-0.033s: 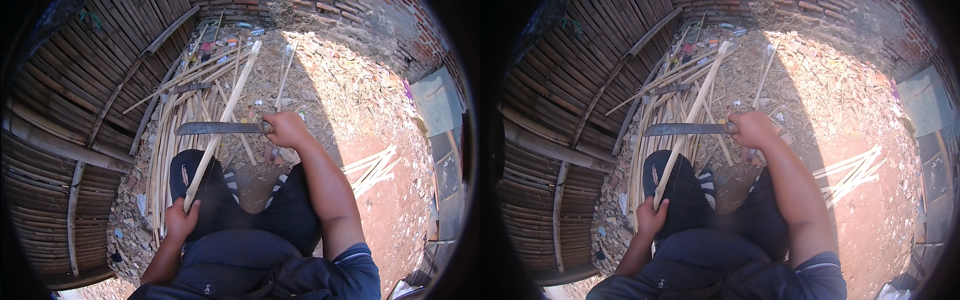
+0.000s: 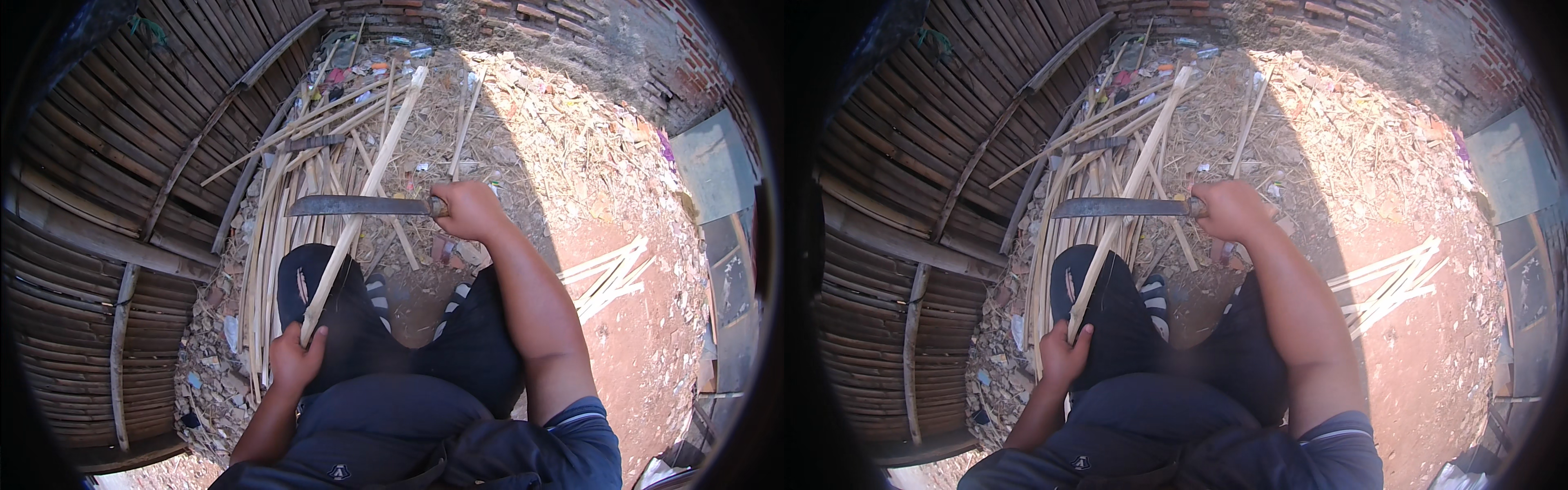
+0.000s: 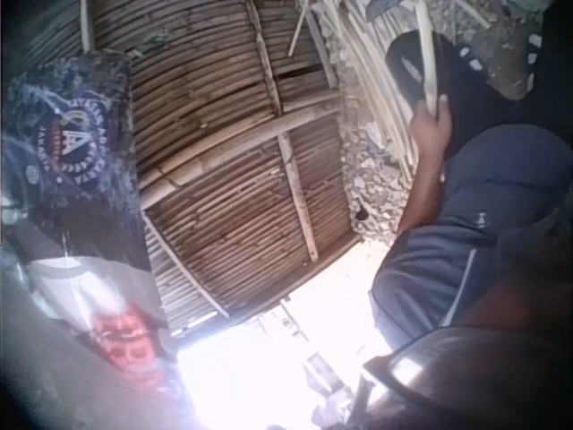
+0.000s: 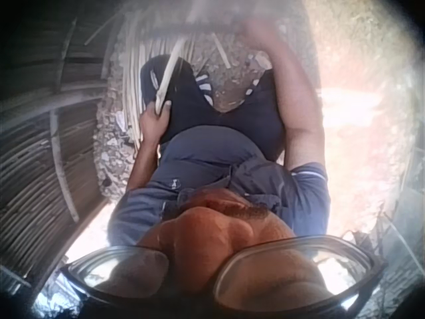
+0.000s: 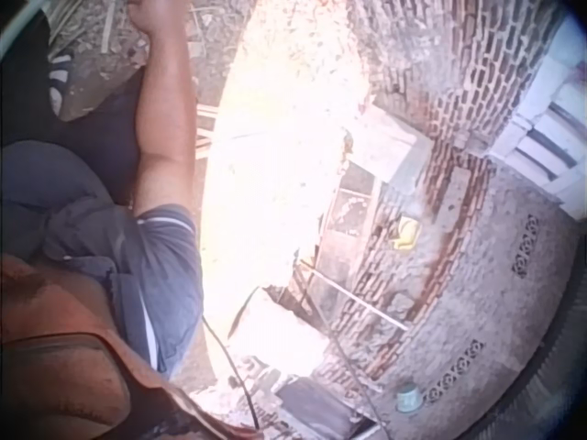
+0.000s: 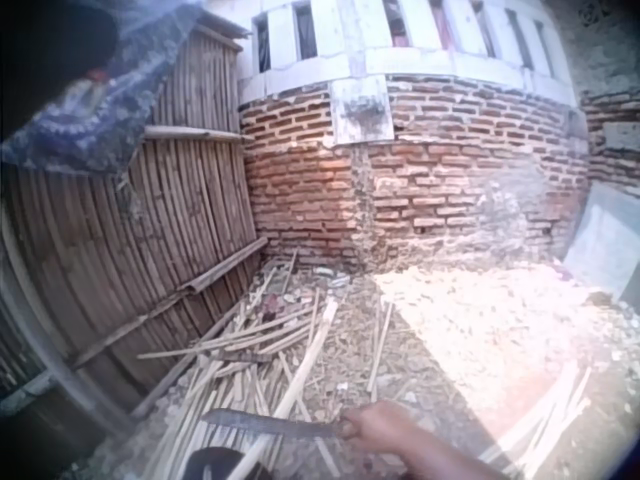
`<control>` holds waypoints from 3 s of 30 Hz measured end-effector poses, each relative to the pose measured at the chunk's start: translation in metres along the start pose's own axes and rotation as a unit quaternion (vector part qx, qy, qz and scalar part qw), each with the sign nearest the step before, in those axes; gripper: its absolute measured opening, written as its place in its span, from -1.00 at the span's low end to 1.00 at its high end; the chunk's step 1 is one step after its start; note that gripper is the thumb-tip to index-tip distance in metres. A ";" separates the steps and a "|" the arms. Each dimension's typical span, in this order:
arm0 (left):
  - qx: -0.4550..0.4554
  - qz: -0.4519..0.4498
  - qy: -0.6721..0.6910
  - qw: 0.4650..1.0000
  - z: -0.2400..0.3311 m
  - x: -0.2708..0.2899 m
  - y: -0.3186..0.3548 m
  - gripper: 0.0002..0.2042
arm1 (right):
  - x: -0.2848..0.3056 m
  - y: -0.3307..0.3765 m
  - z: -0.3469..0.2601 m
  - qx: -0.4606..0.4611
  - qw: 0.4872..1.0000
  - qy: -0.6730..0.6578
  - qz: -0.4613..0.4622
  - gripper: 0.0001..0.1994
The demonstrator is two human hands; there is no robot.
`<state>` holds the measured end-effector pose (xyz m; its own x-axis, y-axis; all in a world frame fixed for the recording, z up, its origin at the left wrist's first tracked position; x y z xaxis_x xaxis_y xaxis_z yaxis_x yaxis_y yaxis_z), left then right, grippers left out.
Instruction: The person uses a knife to shave a bamboo strip, repeatedly drawing the blade along the wood while sitting in an outdoor workshop filled with wood shavings.
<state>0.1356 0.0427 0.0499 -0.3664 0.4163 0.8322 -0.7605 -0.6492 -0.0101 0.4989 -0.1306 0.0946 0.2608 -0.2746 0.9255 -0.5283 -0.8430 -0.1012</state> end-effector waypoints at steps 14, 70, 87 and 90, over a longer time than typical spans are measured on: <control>-0.001 0.004 -0.002 1.000 -0.003 -0.002 0.001 -0.55 | -0.002 0.000 0.005 0.003 1.000 -0.024 0.005 -0.76; -0.002 0.001 0.009 1.000 0.004 -0.004 0.000 -0.66 | -0.032 -0.004 0.014 -0.005 0.991 -0.101 -0.083 -0.70; 0.010 -0.006 0.009 1.000 0.002 -0.004 -0.001 -0.66 | -0.031 -0.006 0.012 0.007 0.991 -0.109 -0.073 -0.67; 0.012 -0.009 0.009 1.000 0.002 -0.004 -0.001 -0.65 | -0.030 -0.005 0.011 0.012 0.993 -0.096 -0.070 -0.68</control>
<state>0.1384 0.0403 0.0472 -0.3622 0.4397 0.8219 -0.7544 -0.6562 0.0186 0.5023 -0.1229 0.0633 0.4803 -0.2345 0.8452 -0.4569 -0.8894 0.0129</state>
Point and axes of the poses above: each hand's wrist, its own y-axis away from the middle knuckle, its own x-axis out of the back of the hand, z = x × y, the point moved 10 cm from there along -y, towards the middle knuckle, and after that the axes turned 5 degrees about -z, right-handed, at the moved point
